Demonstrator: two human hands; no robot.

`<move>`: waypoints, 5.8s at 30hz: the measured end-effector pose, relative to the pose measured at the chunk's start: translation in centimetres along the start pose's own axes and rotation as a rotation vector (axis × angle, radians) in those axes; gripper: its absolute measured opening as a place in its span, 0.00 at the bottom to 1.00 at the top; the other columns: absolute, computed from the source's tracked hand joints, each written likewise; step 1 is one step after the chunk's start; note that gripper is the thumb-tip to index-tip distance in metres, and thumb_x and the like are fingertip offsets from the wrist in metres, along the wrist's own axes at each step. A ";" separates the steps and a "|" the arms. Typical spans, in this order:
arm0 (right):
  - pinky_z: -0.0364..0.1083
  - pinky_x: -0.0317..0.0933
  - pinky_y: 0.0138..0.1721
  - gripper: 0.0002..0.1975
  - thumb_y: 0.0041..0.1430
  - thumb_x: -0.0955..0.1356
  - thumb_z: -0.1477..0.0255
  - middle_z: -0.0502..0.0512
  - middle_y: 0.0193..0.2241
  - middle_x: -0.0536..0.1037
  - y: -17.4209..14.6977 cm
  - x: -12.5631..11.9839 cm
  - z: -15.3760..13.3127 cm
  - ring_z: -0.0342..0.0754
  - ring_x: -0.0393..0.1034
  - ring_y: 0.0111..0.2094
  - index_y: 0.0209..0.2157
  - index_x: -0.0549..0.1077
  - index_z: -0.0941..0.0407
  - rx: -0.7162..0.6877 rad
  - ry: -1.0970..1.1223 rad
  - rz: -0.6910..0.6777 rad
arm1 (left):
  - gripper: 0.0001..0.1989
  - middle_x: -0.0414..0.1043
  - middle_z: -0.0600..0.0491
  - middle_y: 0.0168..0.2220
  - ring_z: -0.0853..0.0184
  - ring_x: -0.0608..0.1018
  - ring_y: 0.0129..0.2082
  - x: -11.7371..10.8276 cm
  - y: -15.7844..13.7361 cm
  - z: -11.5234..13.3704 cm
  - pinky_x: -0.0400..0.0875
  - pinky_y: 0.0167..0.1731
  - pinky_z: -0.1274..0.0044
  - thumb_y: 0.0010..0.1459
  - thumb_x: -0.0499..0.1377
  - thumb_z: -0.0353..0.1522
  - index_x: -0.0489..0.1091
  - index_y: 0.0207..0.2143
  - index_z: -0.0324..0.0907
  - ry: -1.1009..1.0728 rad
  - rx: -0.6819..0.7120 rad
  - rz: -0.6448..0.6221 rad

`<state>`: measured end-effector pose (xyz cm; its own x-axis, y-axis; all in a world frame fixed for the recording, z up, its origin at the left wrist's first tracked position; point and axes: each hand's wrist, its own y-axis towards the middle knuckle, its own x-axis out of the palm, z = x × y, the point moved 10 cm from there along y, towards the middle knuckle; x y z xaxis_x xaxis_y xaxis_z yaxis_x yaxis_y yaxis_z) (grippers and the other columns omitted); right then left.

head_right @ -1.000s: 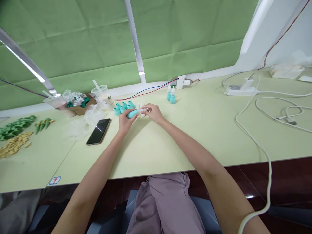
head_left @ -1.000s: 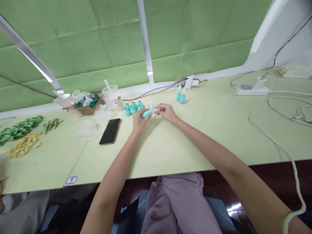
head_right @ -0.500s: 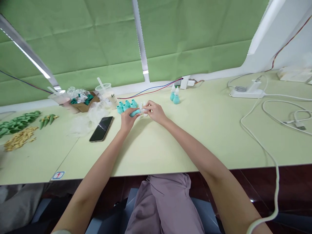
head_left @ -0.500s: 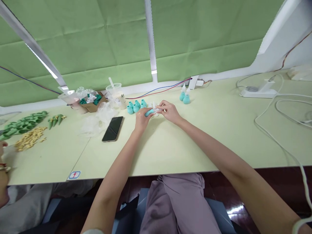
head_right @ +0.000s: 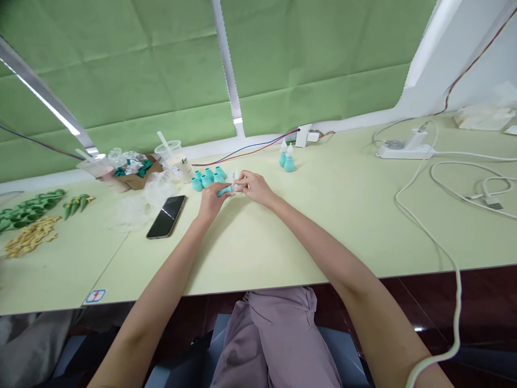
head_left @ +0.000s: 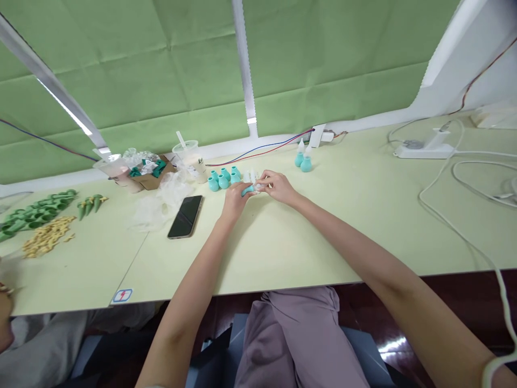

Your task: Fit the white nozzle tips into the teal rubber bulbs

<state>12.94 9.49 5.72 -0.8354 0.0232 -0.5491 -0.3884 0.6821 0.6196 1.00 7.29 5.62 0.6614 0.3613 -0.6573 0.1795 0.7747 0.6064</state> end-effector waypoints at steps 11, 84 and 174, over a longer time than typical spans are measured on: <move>0.44 0.57 0.34 0.09 0.52 0.68 0.71 0.52 0.33 0.73 -0.4 0.5 0.4 0.45 0.66 0.30 0.36 0.78 0.52 0.009 -0.062 0.013 | 0.14 0.76 0.49 0.34 0.62 0.76 0.34 0.6 0.2 0.1 0.68 0.38 0.72 0.52 0.60 0.38 0.75 0.39 0.42 -0.120 -0.050 -0.088; 0.48 0.62 0.49 0.20 0.47 0.70 0.70 0.53 0.40 0.74 -3.4 -1.4 13.0 0.44 0.69 0.42 0.44 0.67 0.52 0.615 0.847 0.216 | 0.20 0.51 0.42 0.59 0.57 0.49 0.64 -1.4 -0.8 -5.9 0.47 0.61 0.61 0.62 0.44 0.43 0.60 0.50 0.41 0.046 -0.179 0.118; 0.48 0.67 0.39 0.21 0.40 0.74 0.62 0.58 0.37 0.77 -3.3 -1.4 11.7 0.48 0.71 0.37 0.36 0.73 0.57 0.596 0.706 0.176 | 0.18 0.58 0.42 0.54 0.57 0.58 0.59 1.2 -1.0 -4.5 0.52 0.58 0.62 0.62 0.44 0.40 0.63 0.48 0.41 0.120 -0.082 -0.088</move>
<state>19.91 15.78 -2.15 -0.9815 -0.1541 0.1137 -0.1343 0.9772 0.1647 -1.72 9.29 2.22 0.5532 0.3461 -0.7577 0.1693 0.8439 0.5091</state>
